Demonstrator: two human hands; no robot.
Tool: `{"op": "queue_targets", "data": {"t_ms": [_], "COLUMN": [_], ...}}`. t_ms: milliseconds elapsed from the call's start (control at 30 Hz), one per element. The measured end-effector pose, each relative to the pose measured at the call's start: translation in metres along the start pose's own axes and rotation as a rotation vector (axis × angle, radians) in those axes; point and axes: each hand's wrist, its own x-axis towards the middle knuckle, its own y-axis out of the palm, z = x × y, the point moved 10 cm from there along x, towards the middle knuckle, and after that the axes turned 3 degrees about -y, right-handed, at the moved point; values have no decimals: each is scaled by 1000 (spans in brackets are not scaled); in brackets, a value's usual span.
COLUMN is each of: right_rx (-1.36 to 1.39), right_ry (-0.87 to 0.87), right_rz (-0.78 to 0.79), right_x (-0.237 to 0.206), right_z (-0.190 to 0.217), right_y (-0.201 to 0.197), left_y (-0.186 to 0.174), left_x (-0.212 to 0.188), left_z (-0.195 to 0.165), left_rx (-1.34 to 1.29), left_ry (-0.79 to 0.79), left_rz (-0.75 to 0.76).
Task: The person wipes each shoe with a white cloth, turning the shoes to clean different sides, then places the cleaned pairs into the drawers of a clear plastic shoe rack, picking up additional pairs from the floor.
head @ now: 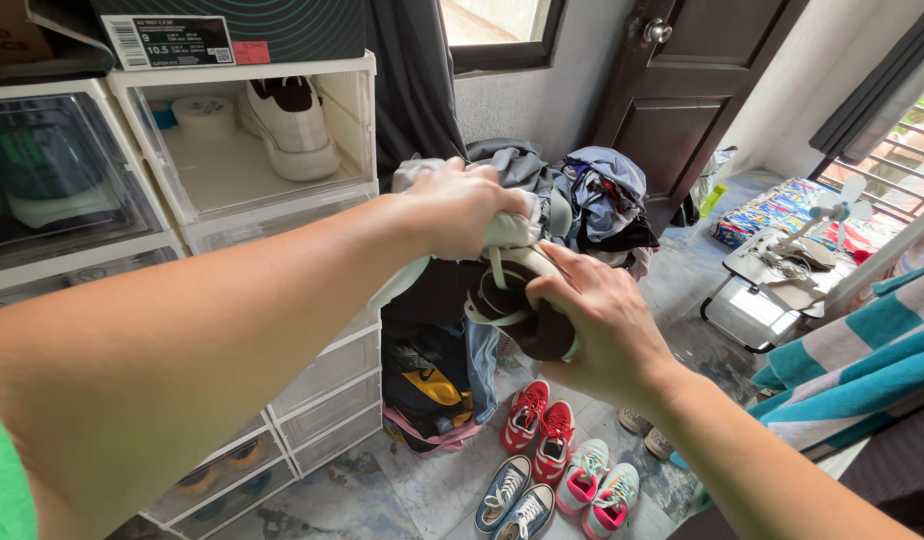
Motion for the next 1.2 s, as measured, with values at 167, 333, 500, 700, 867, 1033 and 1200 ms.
{"op": "queue_targets", "data": {"t_ms": [167, 333, 500, 700, 867, 1033, 1200], "right_rx": [8, 10, 3, 7, 24, 25, 175], "right_ry": [-31, -36, -49, -27, 47, 43, 140], "right_rz": [-42, 0, -13, -55, -88, -139, -297], "right_x": [-3, -2, -8, -15, -17, -20, -27], "right_z": [10, 16, 18, 15, 10, 10, -11], "right_y": [-2, 5, 11, 13, 7, -7, -23], "left_y": [-3, 4, 17, 13, 10, 20, 48], "left_x": [9, 18, 12, 3, 8, 16, 4], "left_z": [3, 38, 7, -46, -27, 32, 74], "left_rx": [197, 290, 236, 257, 241, 161, -59], "left_ry": [-96, -242, -144, 22, -46, -233, -408], "left_rz": [-11, 63, 116, 34, 12, 16, 0]}}
